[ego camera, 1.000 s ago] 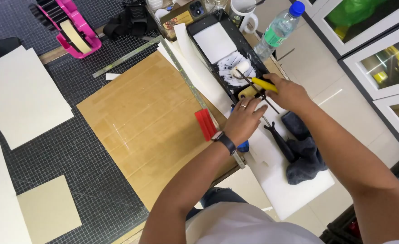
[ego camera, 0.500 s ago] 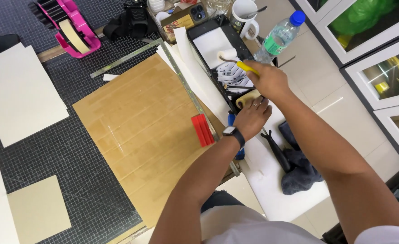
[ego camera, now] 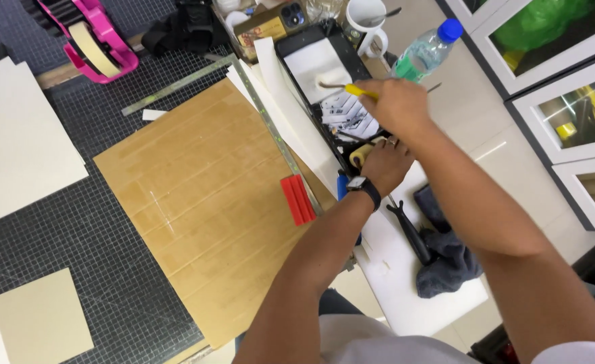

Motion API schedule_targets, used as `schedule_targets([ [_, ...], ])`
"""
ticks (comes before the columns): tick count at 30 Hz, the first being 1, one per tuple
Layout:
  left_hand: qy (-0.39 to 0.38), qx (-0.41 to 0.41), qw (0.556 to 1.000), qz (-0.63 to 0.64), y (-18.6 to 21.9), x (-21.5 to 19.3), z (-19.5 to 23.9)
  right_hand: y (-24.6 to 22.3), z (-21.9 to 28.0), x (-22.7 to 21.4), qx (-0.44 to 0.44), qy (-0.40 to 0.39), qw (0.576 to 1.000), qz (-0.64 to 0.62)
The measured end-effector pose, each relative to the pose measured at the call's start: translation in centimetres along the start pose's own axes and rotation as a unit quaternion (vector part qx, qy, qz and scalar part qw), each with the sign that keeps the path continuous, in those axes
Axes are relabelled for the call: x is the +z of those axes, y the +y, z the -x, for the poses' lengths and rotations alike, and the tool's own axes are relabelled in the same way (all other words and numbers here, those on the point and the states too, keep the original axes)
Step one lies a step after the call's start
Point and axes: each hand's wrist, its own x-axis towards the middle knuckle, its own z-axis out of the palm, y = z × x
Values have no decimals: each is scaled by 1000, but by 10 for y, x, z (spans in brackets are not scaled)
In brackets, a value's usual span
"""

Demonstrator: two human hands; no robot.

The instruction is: Preparing paper components by cutting them to size, applying adhesive with a roller, and smoothing them onto a surface with a squeegee.

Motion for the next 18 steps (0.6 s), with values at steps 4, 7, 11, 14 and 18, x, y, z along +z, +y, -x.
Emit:
schedule_targets([
  [4, 210, 61, 975, 35, -7, 4, 21, 3, 29, -12, -5, -62, 987, 146],
  [7, 217, 60, 972, 66, -5, 2, 48, 4, 22, 10, -29, -35, 995, 90],
  [11, 246, 87, 963, 72, -13, -22, 61, 18, 16, -13, -37, -7, 992, 123],
  [14, 246, 93, 960, 99, -6, -32, 78, 17, 27, -6, -21, -61, 988, 140],
  [18, 260, 91, 958, 75, -17, -28, 81, 12, 2, -2, -22, -23, 994, 103],
])
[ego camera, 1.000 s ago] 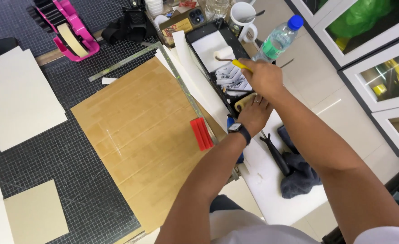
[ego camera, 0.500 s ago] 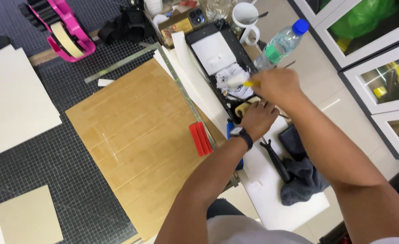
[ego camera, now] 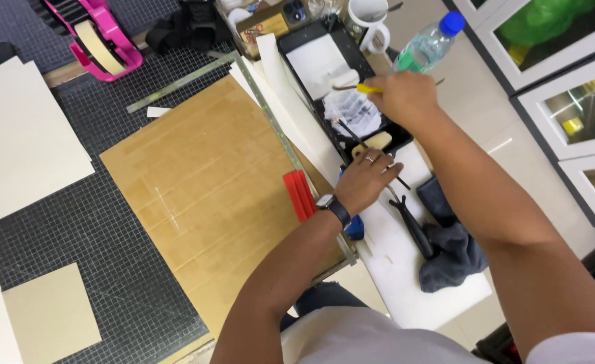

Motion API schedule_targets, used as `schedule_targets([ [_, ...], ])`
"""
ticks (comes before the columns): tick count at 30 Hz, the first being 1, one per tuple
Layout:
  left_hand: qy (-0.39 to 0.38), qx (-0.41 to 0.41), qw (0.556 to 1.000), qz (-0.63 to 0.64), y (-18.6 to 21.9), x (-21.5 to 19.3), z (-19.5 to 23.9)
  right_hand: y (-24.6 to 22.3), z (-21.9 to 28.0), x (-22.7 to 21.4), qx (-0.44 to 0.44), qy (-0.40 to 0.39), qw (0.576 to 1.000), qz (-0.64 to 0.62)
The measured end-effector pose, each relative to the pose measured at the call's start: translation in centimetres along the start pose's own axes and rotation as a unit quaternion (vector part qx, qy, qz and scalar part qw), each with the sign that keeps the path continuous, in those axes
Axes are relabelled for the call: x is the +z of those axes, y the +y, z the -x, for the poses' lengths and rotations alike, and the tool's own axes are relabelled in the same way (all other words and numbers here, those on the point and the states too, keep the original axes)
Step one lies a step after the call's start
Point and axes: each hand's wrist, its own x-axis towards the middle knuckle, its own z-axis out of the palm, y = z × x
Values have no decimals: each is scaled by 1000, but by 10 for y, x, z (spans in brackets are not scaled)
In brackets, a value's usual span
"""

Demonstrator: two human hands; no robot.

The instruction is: Preparing paper components by cutting them to size, applying adhesive with a roller, and smoothing them onto a surface with a squeegee.

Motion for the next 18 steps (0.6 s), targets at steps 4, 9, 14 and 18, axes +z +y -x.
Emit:
schedule_targets([
  [4, 2, -13, 1000, 10, -3, -8, 2, 4, 37, -28, 24, -72, 996, 38],
  [9, 46, -9, 999, -12, -13, -1, -3, 5, 8, 6, 10, 2, 1000, -6],
  [14, 58, -23, 998, -4, -20, -4, 7, 5, 34, -15, 11, -56, 997, 50],
  [18, 53, -37, 998, 4, -16, -11, 13, -7, 13, -6, 0, -11, 1000, -26],
])
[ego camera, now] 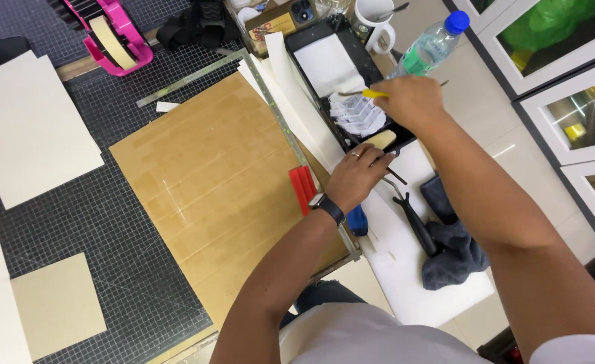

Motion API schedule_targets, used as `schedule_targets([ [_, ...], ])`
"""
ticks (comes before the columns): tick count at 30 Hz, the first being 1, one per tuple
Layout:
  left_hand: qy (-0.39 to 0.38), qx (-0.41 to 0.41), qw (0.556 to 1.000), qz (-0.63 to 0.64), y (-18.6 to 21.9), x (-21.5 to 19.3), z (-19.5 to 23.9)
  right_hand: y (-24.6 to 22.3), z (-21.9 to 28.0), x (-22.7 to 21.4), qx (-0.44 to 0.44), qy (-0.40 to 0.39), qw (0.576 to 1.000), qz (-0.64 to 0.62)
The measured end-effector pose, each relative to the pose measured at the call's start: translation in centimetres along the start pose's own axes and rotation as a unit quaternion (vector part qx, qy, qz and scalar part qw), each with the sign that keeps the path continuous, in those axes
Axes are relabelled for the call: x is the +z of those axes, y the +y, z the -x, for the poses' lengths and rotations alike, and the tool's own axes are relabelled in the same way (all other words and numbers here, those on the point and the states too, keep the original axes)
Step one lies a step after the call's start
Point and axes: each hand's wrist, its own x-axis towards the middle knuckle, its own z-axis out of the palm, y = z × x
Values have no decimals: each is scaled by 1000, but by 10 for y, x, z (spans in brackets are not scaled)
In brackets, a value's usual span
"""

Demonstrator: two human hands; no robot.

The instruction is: Preparing paper components by cutting them to size, applying adhesive with a roller, and smoothing them onto a surface with a squeegee.

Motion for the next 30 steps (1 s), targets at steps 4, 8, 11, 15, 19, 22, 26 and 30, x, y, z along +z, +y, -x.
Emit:
schedule_targets([
  [4, -26, -41, 999, -2, 0, 0, 14, 12, 19, -10, 21, -23, 997, 73],
  [8, -34, -50, 998, 1, 5, -9, 18, 11, 0, 16, 4, 2, 1000, 31],
  [11, -34, -56, 998, -23, -2, 2, 22, 3, 19, -14, 6, -11, 999, 33],
  [15, -82, -71, 994, -22, -7, 11, 29, 4, 20, -9, 11, -29, 997, 66],
  [19, -97, -80, 992, -7, -2, 5, 27, 3, 14, -10, 5, 0, 1000, 9],
  [22, -113, -94, 989, 3, -3, 3, 20, 1, 38, -31, 34, -63, 993, 93],
  [26, -112, -99, 989, 16, 8, -11, 22, 6, 10, 6, 34, -15, 997, 66],
  [30, -113, -117, 987, 14, 15, -98, 32, 2, 24, -28, 30, -95, 985, 140],
])
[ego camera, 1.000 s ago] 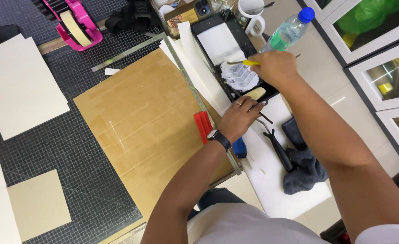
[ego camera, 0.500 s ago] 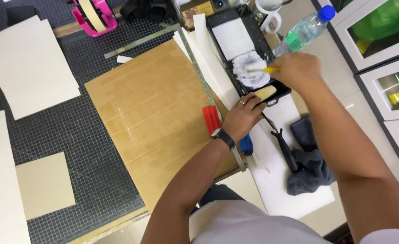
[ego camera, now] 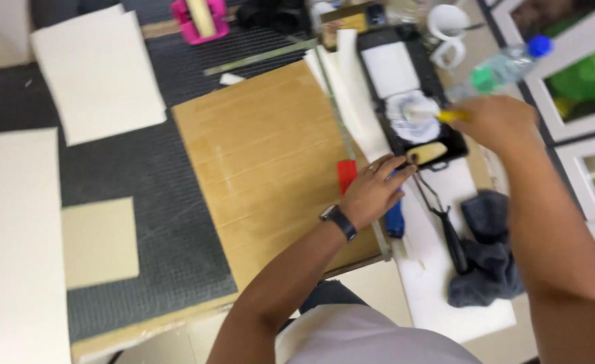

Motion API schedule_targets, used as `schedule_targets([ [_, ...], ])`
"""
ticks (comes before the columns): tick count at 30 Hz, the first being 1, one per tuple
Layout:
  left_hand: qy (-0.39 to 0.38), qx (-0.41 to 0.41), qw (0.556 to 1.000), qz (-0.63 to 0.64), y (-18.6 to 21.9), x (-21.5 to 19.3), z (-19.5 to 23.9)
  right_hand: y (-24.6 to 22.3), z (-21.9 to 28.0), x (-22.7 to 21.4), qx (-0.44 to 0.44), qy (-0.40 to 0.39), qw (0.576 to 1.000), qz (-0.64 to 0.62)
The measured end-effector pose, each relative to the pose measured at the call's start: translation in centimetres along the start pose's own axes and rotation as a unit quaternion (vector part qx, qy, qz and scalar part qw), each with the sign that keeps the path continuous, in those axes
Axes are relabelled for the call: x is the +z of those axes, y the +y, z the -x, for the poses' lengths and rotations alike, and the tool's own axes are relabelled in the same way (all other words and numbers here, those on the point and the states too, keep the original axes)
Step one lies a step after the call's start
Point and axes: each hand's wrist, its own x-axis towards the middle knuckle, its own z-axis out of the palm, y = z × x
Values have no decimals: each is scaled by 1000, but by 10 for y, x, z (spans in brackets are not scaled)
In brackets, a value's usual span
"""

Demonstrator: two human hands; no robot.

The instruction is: Preparing paper components by cutting them to size, applying adhesive with a roller, and smoothing them onto a surface with a squeegee.

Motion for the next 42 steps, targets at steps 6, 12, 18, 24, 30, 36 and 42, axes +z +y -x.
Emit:
schedule_targets([
  [6, 74, -100, 991, 45, -35, -111, 122, -33, -36, 21, 53, 59, 990, -113],
  [12, 178, -286, 939, -75, -59, -307, 311, -104, 41, 25, -167, 330, 863, -345],
  [18, 222, -471, 758, -392, -147, -457, 585, -325, 174, -30, -207, 261, 771, -543],
  [24, 247, -421, 779, -394, -195, -473, 599, -509, 283, -67, -195, 278, 780, -525],
  [30, 206, -491, 801, -273, -137, -437, 565, -573, 316, -58, -155, 299, 887, -315],
  [36, 159, -467, 846, -201, -116, -421, 541, -594, 338, -64, -142, 328, 912, -200],
  [42, 67, -326, 922, -199, -144, -402, 500, -636, 320, -80, -157, 320, 917, -179],
])
